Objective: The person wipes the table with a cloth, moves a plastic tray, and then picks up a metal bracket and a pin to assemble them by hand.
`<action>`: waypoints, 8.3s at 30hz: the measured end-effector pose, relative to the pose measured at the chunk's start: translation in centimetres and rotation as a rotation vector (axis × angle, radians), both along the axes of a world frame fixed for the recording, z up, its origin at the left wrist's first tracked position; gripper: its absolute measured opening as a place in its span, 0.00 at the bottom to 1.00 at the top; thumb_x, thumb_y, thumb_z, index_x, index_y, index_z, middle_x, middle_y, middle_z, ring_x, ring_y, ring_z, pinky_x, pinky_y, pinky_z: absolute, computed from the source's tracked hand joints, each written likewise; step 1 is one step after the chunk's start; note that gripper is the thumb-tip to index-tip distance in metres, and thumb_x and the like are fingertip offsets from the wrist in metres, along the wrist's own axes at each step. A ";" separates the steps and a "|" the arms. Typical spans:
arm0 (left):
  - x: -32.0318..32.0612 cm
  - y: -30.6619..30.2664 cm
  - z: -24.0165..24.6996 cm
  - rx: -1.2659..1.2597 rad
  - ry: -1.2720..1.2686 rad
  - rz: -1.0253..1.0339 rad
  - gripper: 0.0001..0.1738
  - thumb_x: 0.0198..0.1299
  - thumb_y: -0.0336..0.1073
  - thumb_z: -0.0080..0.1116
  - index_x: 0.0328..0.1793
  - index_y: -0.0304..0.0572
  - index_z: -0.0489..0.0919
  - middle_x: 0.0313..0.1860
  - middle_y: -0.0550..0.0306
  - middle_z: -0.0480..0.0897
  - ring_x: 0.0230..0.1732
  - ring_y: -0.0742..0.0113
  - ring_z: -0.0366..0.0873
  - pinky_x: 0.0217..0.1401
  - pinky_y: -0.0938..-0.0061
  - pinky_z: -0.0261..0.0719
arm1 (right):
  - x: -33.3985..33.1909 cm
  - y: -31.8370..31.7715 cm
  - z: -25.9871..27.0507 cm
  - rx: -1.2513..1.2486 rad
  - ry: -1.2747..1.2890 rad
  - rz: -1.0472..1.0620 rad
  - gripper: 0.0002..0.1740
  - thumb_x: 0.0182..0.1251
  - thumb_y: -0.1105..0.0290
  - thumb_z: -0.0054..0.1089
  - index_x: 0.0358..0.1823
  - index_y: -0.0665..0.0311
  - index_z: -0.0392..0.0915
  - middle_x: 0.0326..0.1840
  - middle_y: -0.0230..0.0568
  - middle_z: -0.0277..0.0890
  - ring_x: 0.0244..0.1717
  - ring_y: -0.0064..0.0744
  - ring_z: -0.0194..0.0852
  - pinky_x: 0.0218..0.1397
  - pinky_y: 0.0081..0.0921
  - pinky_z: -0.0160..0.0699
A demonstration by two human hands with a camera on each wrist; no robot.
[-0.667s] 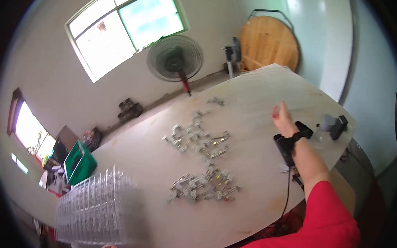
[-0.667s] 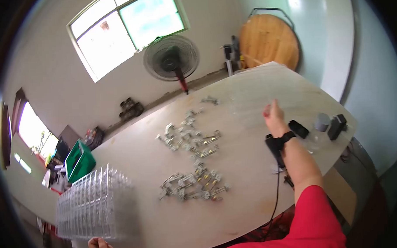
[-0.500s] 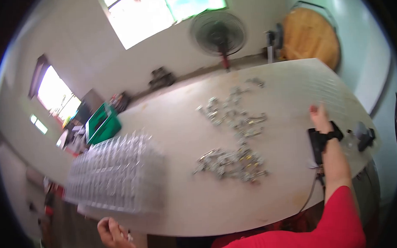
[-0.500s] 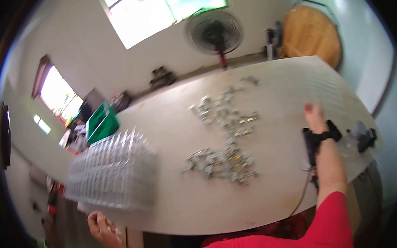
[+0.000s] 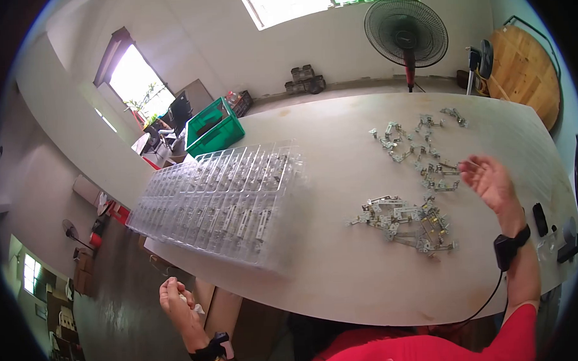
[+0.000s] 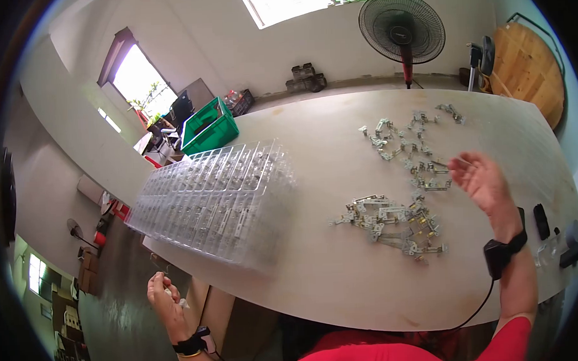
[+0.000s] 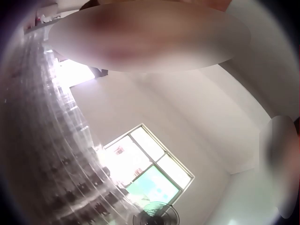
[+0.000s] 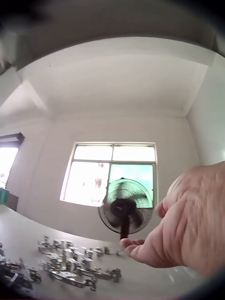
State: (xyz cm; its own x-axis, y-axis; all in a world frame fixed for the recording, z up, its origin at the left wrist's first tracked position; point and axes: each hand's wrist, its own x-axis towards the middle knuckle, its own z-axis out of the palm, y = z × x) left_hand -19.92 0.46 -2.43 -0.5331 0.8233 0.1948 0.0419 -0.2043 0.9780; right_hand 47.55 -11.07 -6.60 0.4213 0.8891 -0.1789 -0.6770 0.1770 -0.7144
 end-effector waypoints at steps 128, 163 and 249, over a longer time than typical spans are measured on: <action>-7.2 6.3 -3.9 -1.179 -0.056 -1.510 0.12 0.69 0.40 0.59 0.40 0.38 0.81 0.25 0.67 0.75 0.29 0.81 0.67 0.31 0.80 0.64 | -25.1 6.9 7.4 -1.264 -0.660 1.343 0.21 0.77 0.55 0.53 0.46 0.69 0.79 0.36 0.39 0.85 0.33 0.28 0.85 0.36 0.25 0.85; 15.9 -4.3 -15.0 -0.333 0.155 -0.704 0.09 0.74 0.35 0.55 0.40 0.39 0.79 0.20 0.69 0.73 0.17 0.86 0.61 0.20 0.87 0.56 | -15.5 -16.8 -7.9 -0.180 -1.912 0.493 0.26 0.65 0.52 0.66 0.12 0.57 0.75 0.13 0.38 0.72 0.21 0.45 0.77 0.26 0.40 0.73; -21.1 28.9 -6.5 -0.323 0.270 0.256 0.33 0.67 0.54 0.55 0.68 0.33 0.75 0.66 0.47 0.77 0.65 0.53 0.75 0.63 0.54 0.75 | -12.4 -6.0 -1.5 -0.217 -0.604 -0.260 0.06 0.76 0.69 0.52 0.49 0.62 0.70 0.41 0.38 0.81 0.35 0.24 0.82 0.34 0.20 0.76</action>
